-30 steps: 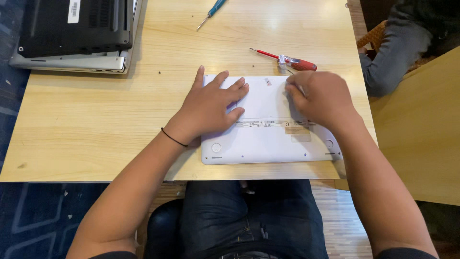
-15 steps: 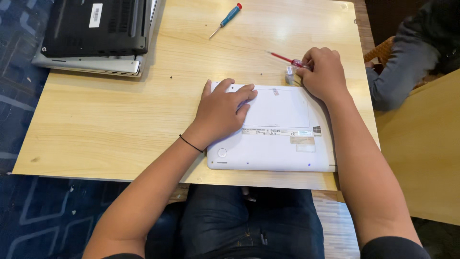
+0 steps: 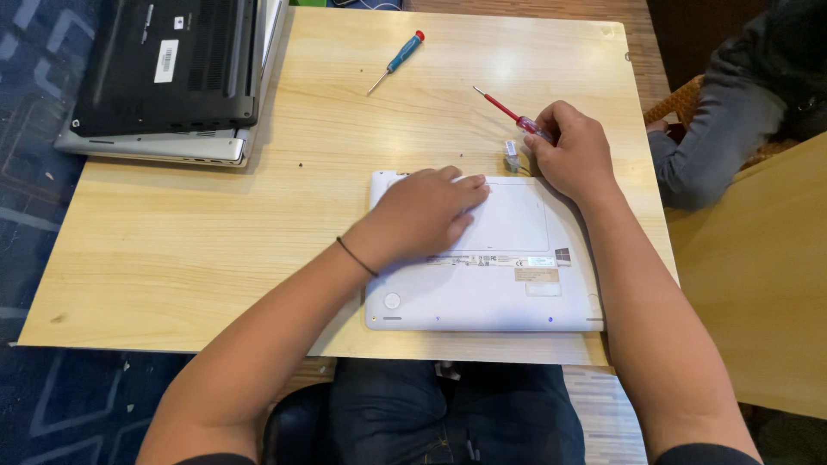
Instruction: The person disassembles a white laptop by removing the back cover and a small internal panel. They use a red screwdriver to unscrew components and disconnect cables. The person then reassembles the laptop by reconnecting cables, replacing the back cover, and securing it with screws.
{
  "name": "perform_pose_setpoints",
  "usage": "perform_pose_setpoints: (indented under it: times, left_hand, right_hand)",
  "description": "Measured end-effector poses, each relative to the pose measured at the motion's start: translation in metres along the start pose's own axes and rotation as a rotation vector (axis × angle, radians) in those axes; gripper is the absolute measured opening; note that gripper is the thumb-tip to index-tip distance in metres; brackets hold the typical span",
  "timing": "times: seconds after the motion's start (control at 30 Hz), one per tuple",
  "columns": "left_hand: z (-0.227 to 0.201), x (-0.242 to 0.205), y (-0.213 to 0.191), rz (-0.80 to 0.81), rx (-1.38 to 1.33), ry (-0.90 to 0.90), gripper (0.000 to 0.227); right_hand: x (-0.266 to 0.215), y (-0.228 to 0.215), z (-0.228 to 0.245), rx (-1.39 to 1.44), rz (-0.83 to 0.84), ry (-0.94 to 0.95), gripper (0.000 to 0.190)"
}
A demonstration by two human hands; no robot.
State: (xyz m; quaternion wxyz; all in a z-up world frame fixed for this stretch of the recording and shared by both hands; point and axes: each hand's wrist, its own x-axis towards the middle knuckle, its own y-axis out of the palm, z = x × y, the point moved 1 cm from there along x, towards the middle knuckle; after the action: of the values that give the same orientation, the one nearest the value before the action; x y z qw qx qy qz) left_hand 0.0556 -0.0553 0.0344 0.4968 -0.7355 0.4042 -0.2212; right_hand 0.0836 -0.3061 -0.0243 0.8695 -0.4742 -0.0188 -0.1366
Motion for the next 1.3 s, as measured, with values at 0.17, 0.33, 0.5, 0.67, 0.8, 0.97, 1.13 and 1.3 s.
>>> perform_pose_setpoints:
  times: [0.17,0.33,0.5,0.67,0.8,0.97,1.13,1.3]
  left_hand:
    - [0.067,0.057,0.003,-0.331,-0.327,-0.145,0.012]
    - [0.093,0.079,0.011,-0.518,-0.472,-0.116,0.013]
    - [0.078,0.069,0.017,-0.358,-0.32,-0.133,0.017]
    - [0.071,0.071,0.017,-0.307,-0.208,-0.126,0.018]
    - [0.064,0.074,0.016,-0.275,-0.048,-0.114,0.009]
    - [0.061,0.073,0.014,-0.273,0.034,-0.107,0.004]
    - [0.073,0.082,0.03,-0.399,0.049,-0.086,0.015]
    - [0.066,0.071,0.015,-0.496,-0.305,-0.172,0.012]
  right_hand:
    - [0.006,0.003,-0.011,0.074,-0.093,0.023,0.017]
    - [0.012,0.002,-0.023,0.16,-0.169,0.07,0.018]
    - [0.012,-0.001,-0.027,0.265,-0.228,-0.005,0.014]
    - [0.014,0.0,-0.029,0.286,-0.225,-0.006,0.013]
    - [0.015,0.0,-0.028,0.27,-0.196,0.048,0.013]
    - [0.011,-0.002,-0.024,0.294,-0.191,0.051,0.014]
    - [0.003,-0.015,-0.005,0.382,-0.21,-0.061,0.021]
    - [-0.004,-0.026,0.009,0.921,-0.259,0.036,0.02]
